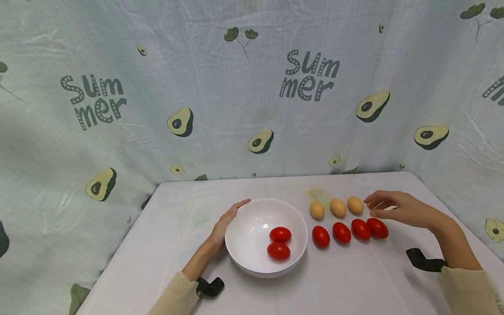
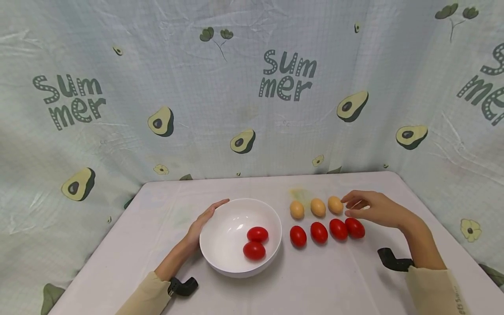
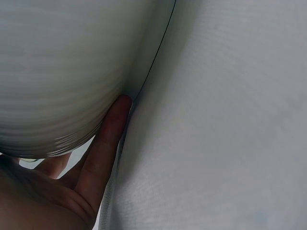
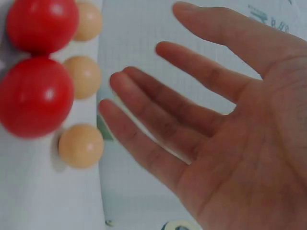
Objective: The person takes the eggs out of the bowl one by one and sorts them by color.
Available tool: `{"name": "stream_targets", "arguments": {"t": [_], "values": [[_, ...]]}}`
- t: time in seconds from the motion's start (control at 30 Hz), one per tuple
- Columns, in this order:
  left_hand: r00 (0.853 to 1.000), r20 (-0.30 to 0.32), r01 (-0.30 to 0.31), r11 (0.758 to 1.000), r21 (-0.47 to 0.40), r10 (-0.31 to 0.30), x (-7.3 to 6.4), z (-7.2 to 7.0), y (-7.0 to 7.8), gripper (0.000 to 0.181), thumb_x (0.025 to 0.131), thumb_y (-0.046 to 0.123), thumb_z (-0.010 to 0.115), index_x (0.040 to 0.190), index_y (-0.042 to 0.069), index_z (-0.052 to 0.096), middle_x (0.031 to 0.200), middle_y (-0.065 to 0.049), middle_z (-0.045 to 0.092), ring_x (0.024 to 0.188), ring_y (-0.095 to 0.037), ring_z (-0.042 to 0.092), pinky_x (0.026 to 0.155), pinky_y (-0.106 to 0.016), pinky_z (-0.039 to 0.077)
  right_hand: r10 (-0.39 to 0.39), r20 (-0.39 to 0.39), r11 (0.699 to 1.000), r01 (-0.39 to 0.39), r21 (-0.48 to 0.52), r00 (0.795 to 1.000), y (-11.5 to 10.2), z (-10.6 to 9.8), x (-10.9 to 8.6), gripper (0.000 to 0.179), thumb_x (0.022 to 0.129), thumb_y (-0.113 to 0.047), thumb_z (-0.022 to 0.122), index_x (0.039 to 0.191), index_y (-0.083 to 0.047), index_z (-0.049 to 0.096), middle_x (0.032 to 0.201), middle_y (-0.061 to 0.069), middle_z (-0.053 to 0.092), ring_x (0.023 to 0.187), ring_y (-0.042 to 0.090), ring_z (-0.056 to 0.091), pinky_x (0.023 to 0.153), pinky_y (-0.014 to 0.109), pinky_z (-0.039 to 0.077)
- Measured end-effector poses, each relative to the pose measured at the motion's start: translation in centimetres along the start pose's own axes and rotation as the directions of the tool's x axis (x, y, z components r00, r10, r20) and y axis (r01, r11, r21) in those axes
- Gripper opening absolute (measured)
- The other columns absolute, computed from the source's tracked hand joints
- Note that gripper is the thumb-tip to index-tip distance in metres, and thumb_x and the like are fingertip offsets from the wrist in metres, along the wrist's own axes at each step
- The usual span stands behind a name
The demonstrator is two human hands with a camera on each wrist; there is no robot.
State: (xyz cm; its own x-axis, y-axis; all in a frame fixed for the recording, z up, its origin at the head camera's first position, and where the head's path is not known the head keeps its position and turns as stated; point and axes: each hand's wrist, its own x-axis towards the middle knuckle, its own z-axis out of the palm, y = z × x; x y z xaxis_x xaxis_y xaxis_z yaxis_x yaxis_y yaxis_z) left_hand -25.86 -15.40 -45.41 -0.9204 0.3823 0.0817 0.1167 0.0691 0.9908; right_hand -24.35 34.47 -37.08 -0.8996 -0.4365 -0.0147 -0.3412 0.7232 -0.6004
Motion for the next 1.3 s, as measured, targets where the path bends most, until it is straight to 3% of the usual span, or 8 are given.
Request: {"name": "stream_targets", "arguments": {"t": [0.17, 0.37, 0.6, 0.73, 0.97, 1.1, 1.3], "values": [[1.0, -0.005, 0.011, 1.0, -0.006, -0.011, -0.2, 0.1, 0.0, 0.054, 0.114, 0.038, 0.019, 0.16, 0.017, 0.039, 0.168, -0.001, 0.037, 0.157, -0.023, 0.031, 0.109, -0.009, 0.038, -0.012, -0.018, 0.999, 0.013, 0.044, 1.0, -1.8, 0.7, 0.5, 0.036, 0.099, -0.021, 0.067, 0.131, -0.005, 0.062, 0.126, 0.014, 0.069, 0.106, 0.015, 0.066, 0.079, 0.024, 0.059], [1.0, -0.011, 0.012, 1.0, -0.008, -0.012, -0.2, 0.1, 0.0, 0.054, 0.114, 0.038, 0.02, 0.16, 0.017, 0.039, 0.168, -0.002, 0.036, 0.158, -0.023, 0.03, 0.109, -0.008, 0.037, -0.037, 0.019, 0.996, 0.035, 0.081, 0.999, -3.6, 1.5, 1.4, 0.035, 0.1, -0.022, 0.067, 0.13, -0.006, 0.062, 0.123, 0.012, 0.069, 0.106, 0.019, 0.068, 0.08, 0.023, 0.059], [1.0, -0.019, 0.014, 1.0, 0.024, -0.014, -0.2, 0.1, 0.0, 0.055, 0.113, 0.041, 0.02, 0.159, 0.019, 0.04, 0.167, 0.001, 0.038, 0.157, -0.02, 0.032, 0.12, -0.02, 0.034, -0.109, 0.048, 0.993, 0.106, 0.055, 0.993, -5.8, 2.4, 3.0, 0.033, 0.098, -0.023, 0.07, 0.128, -0.01, 0.064, 0.12, 0.009, 0.071, 0.106, 0.018, 0.068, 0.085, 0.021, 0.058], [1.0, -0.015, 0.006, 1.0, 0.024, -0.005, -0.2, 0.0, 0.0, 0.056, 0.113, 0.041, 0.02, 0.16, 0.017, 0.039, 0.168, -0.002, 0.037, 0.158, -0.023, 0.031, 0.12, -0.02, 0.034, -0.151, 0.063, 0.988, 0.148, 0.041, 0.987, -7.5, 2.9, 4.3, 0.03, 0.098, -0.024, 0.07, 0.126, -0.016, 0.065, 0.118, 0.006, 0.072, 0.105, 0.015, 0.068, 0.088, 0.021, 0.057], [1.0, -0.007, 0.017, 1.0, 0.0, -0.017, -0.1, -0.1, 0.1, 0.054, 0.113, 0.041, 0.021, 0.159, 0.019, 0.04, 0.167, -0.001, 0.038, 0.156, -0.023, 0.034, 0.11, -0.012, 0.039, -0.199, 0.121, 0.979, 0.191, 0.074, 0.972, -10.8, 4.1, 6.7, 0.032, 0.096, -0.027, 0.072, 0.127, -0.018, 0.066, 0.121, 0.006, 0.071, 0.108, 0.017, 0.068, 0.092, 0.034, 0.061], [1.0, -0.004, 0.02, 1.0, 0.005, -0.02, -0.1, -0.1, 0.1, 0.054, 0.114, 0.04, 0.021, 0.159, 0.019, 0.04, 0.167, -0.001, 0.038, 0.156, -0.023, 0.034, 0.11, -0.012, 0.038, -0.216, 0.176, 0.976, 0.207, 0.068, 0.96, -12.3, 5.3, 8.2, 0.034, 0.097, -0.027, 0.071, 0.128, -0.016, 0.066, 0.122, 0.006, 0.07, 0.108, 0.017, 0.067, 0.091, 0.034, 0.062], [1.0, -0.008, 0.005, 1.0, 0.021, -0.004, -0.2, -0.2, 0.0, 0.054, 0.113, 0.04, 0.02, 0.159, 0.019, 0.04, 0.167, 0.0, 0.038, 0.156, -0.022, 0.033, 0.115, -0.015, 0.036, -0.17, 0.262, 0.985, 0.167, 0.034, 0.95, -15.1, 6.5, 10.1, 0.034, 0.095, -0.027, 0.073, 0.128, -0.02, 0.067, 0.122, 0.002, 0.071, 0.108, 0.016, 0.067, 0.09, 0.035, 0.062]]}}
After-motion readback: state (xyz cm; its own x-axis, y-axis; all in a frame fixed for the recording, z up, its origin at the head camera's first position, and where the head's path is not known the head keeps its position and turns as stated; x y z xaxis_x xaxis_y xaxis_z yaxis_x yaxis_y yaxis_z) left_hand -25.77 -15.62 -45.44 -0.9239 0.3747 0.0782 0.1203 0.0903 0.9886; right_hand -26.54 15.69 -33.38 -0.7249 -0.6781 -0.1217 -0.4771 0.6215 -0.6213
